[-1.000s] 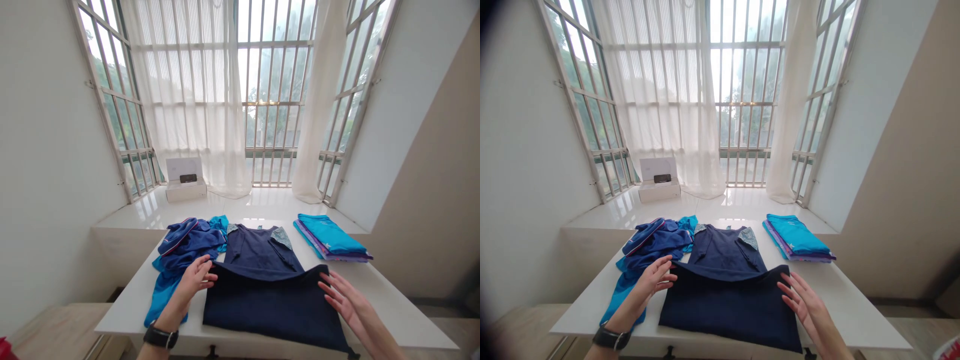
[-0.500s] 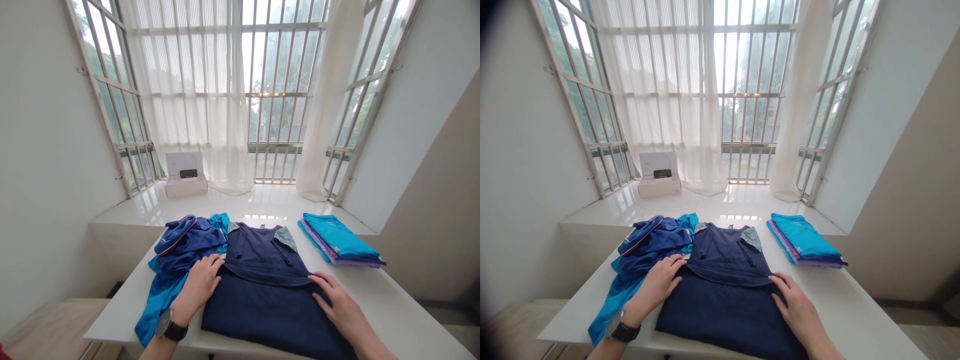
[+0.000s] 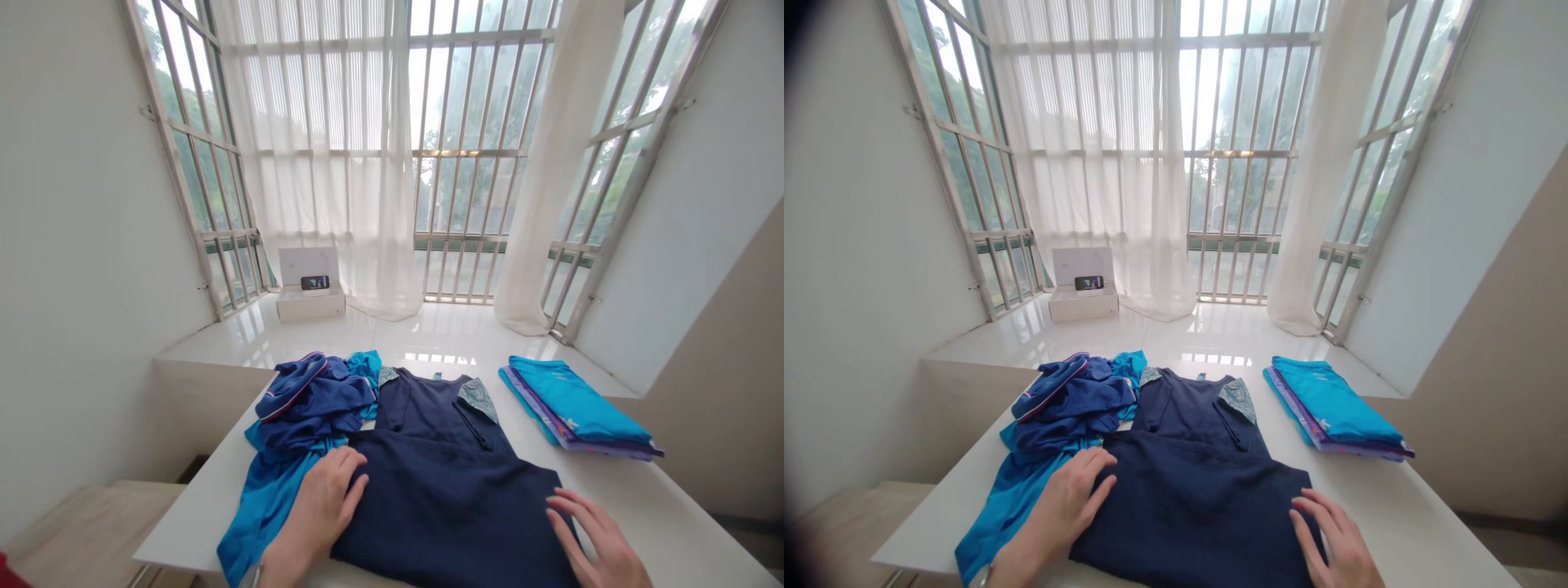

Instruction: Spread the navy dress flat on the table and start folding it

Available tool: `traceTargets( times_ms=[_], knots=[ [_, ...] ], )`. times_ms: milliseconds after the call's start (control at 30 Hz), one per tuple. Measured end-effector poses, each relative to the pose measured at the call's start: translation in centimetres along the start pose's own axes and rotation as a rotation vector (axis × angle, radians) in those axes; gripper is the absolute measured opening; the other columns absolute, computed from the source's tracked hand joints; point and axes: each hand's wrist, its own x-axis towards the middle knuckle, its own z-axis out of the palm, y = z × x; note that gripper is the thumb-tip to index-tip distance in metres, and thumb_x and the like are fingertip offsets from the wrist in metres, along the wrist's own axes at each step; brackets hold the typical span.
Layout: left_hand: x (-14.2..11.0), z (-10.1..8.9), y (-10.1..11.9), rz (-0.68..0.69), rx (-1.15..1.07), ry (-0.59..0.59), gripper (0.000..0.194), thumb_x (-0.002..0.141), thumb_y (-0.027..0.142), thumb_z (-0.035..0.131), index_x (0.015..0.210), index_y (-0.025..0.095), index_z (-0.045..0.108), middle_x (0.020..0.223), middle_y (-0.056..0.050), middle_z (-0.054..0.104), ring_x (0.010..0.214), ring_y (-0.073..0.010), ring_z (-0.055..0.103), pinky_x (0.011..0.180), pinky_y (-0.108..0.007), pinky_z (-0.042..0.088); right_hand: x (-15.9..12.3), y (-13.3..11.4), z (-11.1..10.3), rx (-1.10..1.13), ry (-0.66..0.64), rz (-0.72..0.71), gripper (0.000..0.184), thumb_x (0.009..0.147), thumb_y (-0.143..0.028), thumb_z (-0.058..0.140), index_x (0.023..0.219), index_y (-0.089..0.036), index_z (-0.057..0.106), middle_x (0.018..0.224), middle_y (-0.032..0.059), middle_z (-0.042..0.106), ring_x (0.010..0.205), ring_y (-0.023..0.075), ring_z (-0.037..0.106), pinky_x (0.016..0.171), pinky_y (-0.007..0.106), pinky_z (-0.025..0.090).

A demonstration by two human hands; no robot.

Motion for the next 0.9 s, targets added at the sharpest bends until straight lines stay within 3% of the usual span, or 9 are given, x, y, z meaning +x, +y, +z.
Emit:
traceTargets(
  times_ms=[100,233,300,400,533,633,767,900],
  knots=[
    [-1.2,-0.1,0.3,-0.091,0.058,-0.015,0.026,0.097,0.026,0.048,0.116,0.022,0.064,0.114,-0.009,0.067,0.106,-0.0263,0.062,0.093,-0.039,0.049,-1.5,-0.3,-0.8,0.018,-0.038,-0.028,0.041,0.084,-0.065,0.055,0.095,-0.031,0.072,0.116,0.0056,0.070,0.107,0.0284,0.066,0.096,0.044,0.053],
    [-2.5,-0.3,-0.3,-0.258,0.131,0.009,0.038,0.094,0.035,0.052,0.126,0.017,0.062,0.110,-0.013,0.069,0.102,-0.0316,0.064,0.089,-0.044,0.051,-0.1,-2.9,-1.9,0.045,-0.083,0.004,0.039,0.084,-0.063,0.054,0.098,-0.031,0.072,0.121,0.0076,0.068,0.112,0.0305,0.063,0.098,0.046,0.051],
    [-3.9,0.0,-0.5,-0.263,0.085,0.019,0.034,0.094,0.037,0.052,0.121,0.021,0.064,0.109,-0.011,0.070,0.101,-0.0293,0.065,0.086,-0.040,0.052,1.7,-5.5,-2.3,0.095,-0.136,0.002,0.035,0.087,-0.059,0.053,0.097,-0.031,0.071,0.116,0.0074,0.069,0.107,0.0279,0.065,0.095,0.041,0.052],
    [-6.7,1.5,-0.4,-0.204,0.041,0.081,0.029,0.093,0.039,0.054,0.115,0.025,0.066,0.107,-0.008,0.071,0.098,-0.0256,0.068,0.081,-0.033,0.054,5.1,-11.8,-1.6,0.230,-0.342,-0.105,0.028,0.093,-0.048,0.050,0.094,-0.028,0.068,0.103,0.0058,0.071,0.090,0.0214,0.067,0.083,0.032,0.053],
    [-9.1,4.3,0.0,-0.155,0.092,0.264,0.024,0.091,0.038,0.059,0.111,0.027,0.067,0.101,-0.004,0.074,0.089,-0.0241,0.070,0.075,-0.031,0.054,9.2,-21.6,2.8,0.399,-0.602,-0.340,0.021,0.094,-0.031,0.048,0.097,-0.024,0.067,0.100,0.0042,0.070,0.081,0.0169,0.065,0.079,0.028,0.051],
    [-9.4,5.7,0.6,-0.211,0.173,0.409,0.025,0.091,0.035,0.058,0.113,0.026,0.066,0.099,-0.005,0.074,0.088,-0.0255,0.070,0.072,-0.033,0.053,10.7,-26.3,7.9,0.282,-0.708,-0.431,0.026,0.093,-0.025,0.049,0.113,-0.021,0.065,0.112,0.0074,0.070,0.092,0.0188,0.066,0.086,0.029,0.050],
    [-9.1,6.2,1.2,-0.226,0.247,0.486,0.025,0.091,0.029,0.055,0.114,0.025,0.065,0.098,-0.005,0.075,0.084,-0.0251,0.070,0.065,-0.034,0.051,10.9,-27.7,12.9,0.157,-0.736,-0.414,0.038,0.085,-0.019,0.056,0.123,-0.016,0.060,0.118,0.0149,0.067,0.105,0.0266,0.064,0.089,0.036,0.048],
    [-8.9,6.5,1.0,-0.142,0.226,0.550,0.024,0.090,0.023,0.053,0.110,0.026,0.066,0.094,-0.003,0.076,0.080,-0.0223,0.071,0.066,-0.032,0.051,10.7,-26.7,14.4,0.107,-0.733,-0.430,0.045,0.078,-0.011,0.056,0.122,-0.021,0.060,0.110,0.0081,0.068,0.096,0.0215,0.065,0.080,0.029,0.046]
  ],
)
